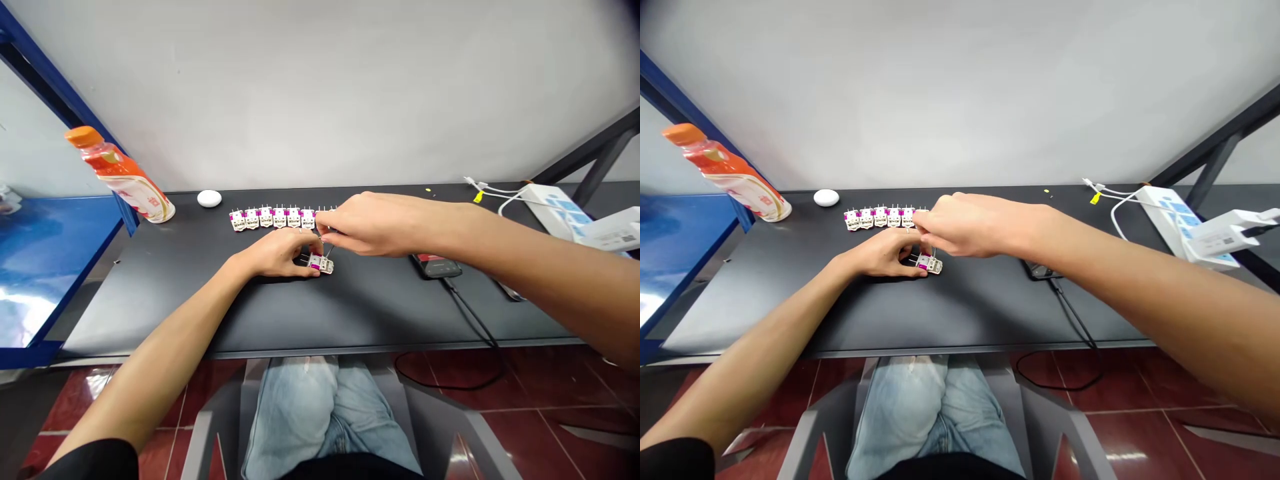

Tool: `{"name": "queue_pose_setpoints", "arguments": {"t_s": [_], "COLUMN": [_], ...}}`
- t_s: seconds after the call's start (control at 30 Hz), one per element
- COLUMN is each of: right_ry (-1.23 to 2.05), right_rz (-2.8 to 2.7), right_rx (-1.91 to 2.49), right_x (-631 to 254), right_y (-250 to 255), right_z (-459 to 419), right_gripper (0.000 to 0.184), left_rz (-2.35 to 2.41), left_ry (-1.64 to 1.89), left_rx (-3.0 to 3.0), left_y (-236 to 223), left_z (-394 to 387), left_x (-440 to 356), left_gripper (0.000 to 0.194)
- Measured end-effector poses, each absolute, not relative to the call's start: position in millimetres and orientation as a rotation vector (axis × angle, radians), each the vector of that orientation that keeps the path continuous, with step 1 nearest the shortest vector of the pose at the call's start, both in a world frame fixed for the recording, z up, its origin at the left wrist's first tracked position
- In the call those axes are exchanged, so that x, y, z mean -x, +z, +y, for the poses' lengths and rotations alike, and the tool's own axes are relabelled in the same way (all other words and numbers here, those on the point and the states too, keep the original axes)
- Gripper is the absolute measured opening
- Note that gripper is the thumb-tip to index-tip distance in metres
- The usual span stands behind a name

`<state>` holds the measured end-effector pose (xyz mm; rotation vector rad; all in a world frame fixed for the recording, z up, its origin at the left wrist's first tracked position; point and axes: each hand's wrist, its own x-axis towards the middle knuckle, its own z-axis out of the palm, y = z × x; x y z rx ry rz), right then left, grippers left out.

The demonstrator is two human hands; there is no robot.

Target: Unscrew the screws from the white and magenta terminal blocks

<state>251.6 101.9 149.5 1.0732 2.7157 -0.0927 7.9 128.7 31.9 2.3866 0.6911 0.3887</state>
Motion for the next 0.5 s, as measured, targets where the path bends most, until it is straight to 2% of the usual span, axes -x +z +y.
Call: {"name": "queue_pose_setpoints", "arguments": {"t_s": [0.1, 0.27, 0.43, 0.5], "right_ry": [-0.135, -0.043, -0.079, 0.003], "right_rz": [2.808, 2.709, 2.771, 2.732], "right_rx": [-0.96, -1.065, -0.913, -0.979], "right_x": [-252.1, -249.2, -248.4, -249.1], "right_y": [149.4, 152.1, 156.1, 155.8], "right_z": [103.5, 102.9, 98.6, 98.0], "right_gripper": [0.012, 0.032, 0.017, 0.022], "left_rz": [0.673, 0.692, 0.662, 0.677], "left_ry": [0.401, 0.402, 0.393, 0.397], "left_rx": [-2.399, -2.401, -2.409, -2.413], "left_y": [31.4, 30.8, 30.7, 30.2], "left_z": [128.9, 129.5, 129.9, 130.2], "left_x": [-7.7, -7.8, -7.9, -7.9], "left_gripper": [0.037, 0.039, 0.036, 0.036]}}
